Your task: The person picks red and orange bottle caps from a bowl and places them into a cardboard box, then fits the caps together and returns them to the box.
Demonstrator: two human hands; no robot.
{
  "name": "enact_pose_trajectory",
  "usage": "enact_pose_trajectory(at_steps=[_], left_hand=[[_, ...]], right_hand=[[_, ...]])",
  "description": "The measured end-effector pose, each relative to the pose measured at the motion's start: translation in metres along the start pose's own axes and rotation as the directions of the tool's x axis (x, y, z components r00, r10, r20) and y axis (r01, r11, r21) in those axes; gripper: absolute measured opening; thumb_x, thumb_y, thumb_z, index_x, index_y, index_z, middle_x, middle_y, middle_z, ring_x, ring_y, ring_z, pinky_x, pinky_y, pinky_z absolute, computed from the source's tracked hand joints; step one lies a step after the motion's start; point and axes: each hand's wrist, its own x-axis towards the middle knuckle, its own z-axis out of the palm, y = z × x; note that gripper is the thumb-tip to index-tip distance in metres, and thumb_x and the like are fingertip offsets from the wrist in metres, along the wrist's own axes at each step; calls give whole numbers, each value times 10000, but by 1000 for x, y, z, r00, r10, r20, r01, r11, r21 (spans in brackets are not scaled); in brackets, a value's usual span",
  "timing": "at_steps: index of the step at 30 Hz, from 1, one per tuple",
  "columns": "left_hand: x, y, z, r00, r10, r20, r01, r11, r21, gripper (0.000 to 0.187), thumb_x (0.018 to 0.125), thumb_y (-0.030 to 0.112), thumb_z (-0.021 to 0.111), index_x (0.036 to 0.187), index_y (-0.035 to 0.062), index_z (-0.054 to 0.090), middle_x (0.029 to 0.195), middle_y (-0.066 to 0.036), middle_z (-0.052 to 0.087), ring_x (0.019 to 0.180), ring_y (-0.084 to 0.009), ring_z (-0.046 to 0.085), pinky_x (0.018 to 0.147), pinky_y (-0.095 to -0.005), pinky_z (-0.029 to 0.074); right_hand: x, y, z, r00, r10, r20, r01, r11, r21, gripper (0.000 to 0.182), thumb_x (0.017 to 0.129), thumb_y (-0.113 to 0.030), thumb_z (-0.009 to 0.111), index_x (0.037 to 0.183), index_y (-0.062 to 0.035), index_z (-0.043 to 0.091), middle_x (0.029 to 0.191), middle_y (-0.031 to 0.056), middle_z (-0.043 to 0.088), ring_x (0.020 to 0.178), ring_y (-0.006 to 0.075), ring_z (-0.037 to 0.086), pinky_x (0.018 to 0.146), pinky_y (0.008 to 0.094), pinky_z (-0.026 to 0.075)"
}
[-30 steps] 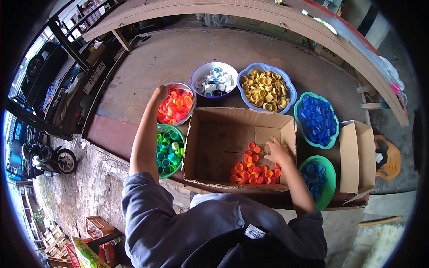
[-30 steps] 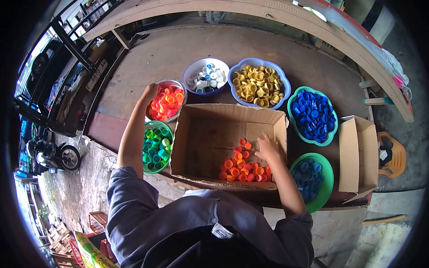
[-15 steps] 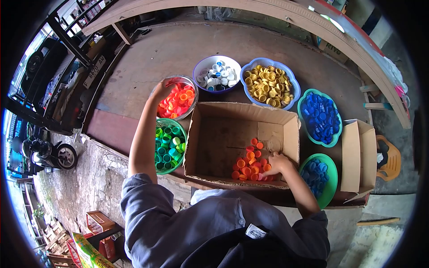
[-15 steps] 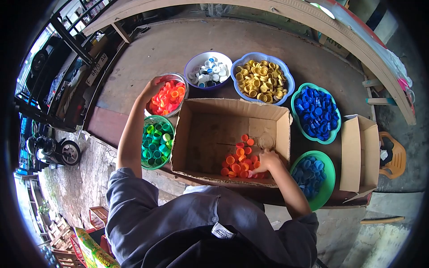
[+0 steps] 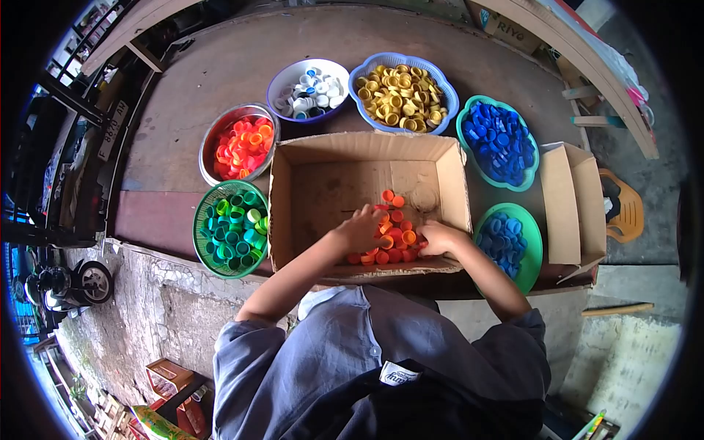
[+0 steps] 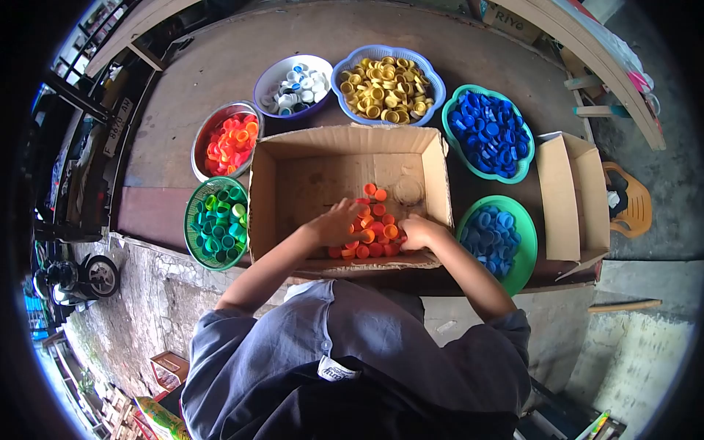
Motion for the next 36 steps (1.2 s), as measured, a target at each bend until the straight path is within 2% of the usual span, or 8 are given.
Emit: enact_pose_trajectory(at_steps=[2,9,13,17,22,26,29,36], left_hand=[[2,4,12,990,-44,137,42,999,17,704,762,455,586,1262,40,314,1244,-252,327,1145,-421,381,941,-459,368],[6,7,12,943,-4,334,48,991,-125,797,713,542,602,1239,26,298,1242,-248,325,1151,-383,393,917,-442,390],[5,0,9,939,7,344,80,968,-240,729,725,503,598,1209,22,341,1215,-224,373,1087,-353,464,854,-393,441],[21,-21,21,962,60,267,40,935,-353,584,774,385,555,1201,30,373,1136,-178,478,984,-311,539,809,-377,456],[21,-22,-2,932,-15,362,339,389,-856,495,818,358,479,1208,62,406,1090,-100,547,926,-203,565,735,-406,457],[8,-4,-38,937,134,322,324,2,-946,519,865,475,337,1247,130,394,1214,-83,481,1060,-240,507,873,-491,410],[4,3,-43,976,83,201,218,-378,-900,526,880,510,325,1235,132,415,1213,-80,485,1066,-253,505,892,-498,396],[6,-4,-31,996,-43,80,51,-465,-884,472,892,487,298,1160,137,465,1152,-71,528,1028,-219,525,861,-441,424]], right_hand=[[-27,-27,-17,992,44,118,-71,969,239,743,680,-399,685,1158,69,363,1039,231,530,997,303,539,841,346,432],[13,-32,9,1000,-4,23,-5,924,384,797,788,-407,578,1273,69,162,1093,268,521,1033,287,532,849,298,428],[16,-36,9,994,22,108,-98,620,779,854,815,-346,543,1369,-51,-35,1318,225,339,1075,304,479,812,485,436],[28,-23,12,998,-55,25,-2,377,926,543,862,-237,490,1309,-81,222,1230,135,399,1044,266,484,799,435,459],[2,-43,-16,968,-81,-238,241,24,970,213,878,-240,479,1048,-114,457,1093,66,477,891,169,532,678,328,497],[0,-58,-30,927,15,-375,373,-149,916,197,909,-223,419,1080,-132,454,1065,43,498,879,174,549,703,336,492],[4,-74,-30,817,58,-573,576,-89,812,234,900,-228,452,1081,-79,462,1028,67,503,838,147,544,676,303,496],[1,-98,-36,742,89,-665,667,-200,718,221,882,-161,451,1077,-59,472,968,86,523,774,173,555,651,284,465]])
